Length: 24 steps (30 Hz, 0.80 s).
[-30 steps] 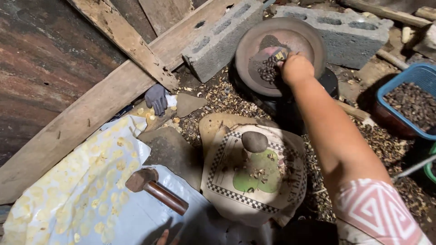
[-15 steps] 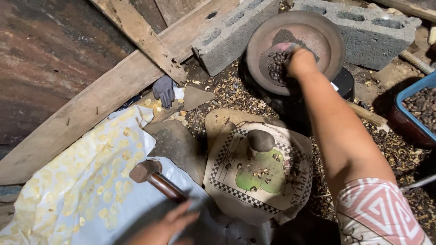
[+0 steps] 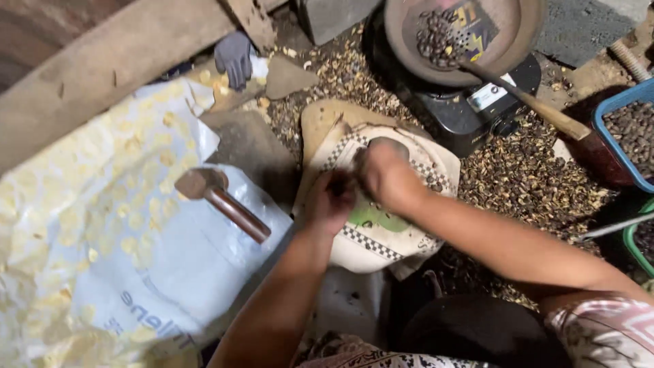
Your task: Roasting nuts in a pan and cracking them using a hammer and stone.
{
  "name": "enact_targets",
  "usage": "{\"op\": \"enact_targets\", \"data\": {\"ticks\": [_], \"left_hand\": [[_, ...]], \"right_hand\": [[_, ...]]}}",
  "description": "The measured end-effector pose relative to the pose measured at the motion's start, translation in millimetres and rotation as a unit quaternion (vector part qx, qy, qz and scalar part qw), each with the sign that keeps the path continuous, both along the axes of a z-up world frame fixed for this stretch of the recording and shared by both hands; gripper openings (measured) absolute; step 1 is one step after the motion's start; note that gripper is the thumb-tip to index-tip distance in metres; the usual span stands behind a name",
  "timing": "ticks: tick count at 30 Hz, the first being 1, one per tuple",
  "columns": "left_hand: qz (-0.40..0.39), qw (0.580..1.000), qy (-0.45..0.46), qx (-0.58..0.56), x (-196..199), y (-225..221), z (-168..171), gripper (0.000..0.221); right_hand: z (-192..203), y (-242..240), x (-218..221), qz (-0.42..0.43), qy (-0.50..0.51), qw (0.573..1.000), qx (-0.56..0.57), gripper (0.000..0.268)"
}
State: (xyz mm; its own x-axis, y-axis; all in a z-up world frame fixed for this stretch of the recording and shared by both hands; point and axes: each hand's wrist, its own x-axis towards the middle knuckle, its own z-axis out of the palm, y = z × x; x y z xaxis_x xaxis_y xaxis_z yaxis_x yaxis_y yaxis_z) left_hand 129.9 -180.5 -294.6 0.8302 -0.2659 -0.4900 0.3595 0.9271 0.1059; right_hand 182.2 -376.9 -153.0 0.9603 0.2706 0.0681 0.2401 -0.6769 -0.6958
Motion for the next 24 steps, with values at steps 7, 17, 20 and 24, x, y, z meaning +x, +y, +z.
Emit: {"op": "enact_targets", "data": {"ticks": [7,17,20,24], "left_hand": [[-0.050,0.743,-0.194,0.638,-15.0,-28.8,45.4,0.014],[-0.058,0.379,-0.433,0.816,-20.8,-19.1,96.9,0.038],[-0.062,0.365,-0.437,0.820,-23.2,-14.0,95.9,0.042],[-0.098,0.378,-0.440,0.808,-28.0,-12.3,102.0,0.032]], "right_hand": [[-11.8,-60.3,-29.8,0.259,-0.178,0.939,-0.141,0.028],[-9.3,-58.8,24.0,0.074,-0.007,0.997,-0.007,0.049],[-11.4,-79.9,-3.5,-0.021,0.231,0.955,0.185,0.048],[19.3,-64.1,-71.3,0.020,0.060,0.998,-0.009,0.057]]}}
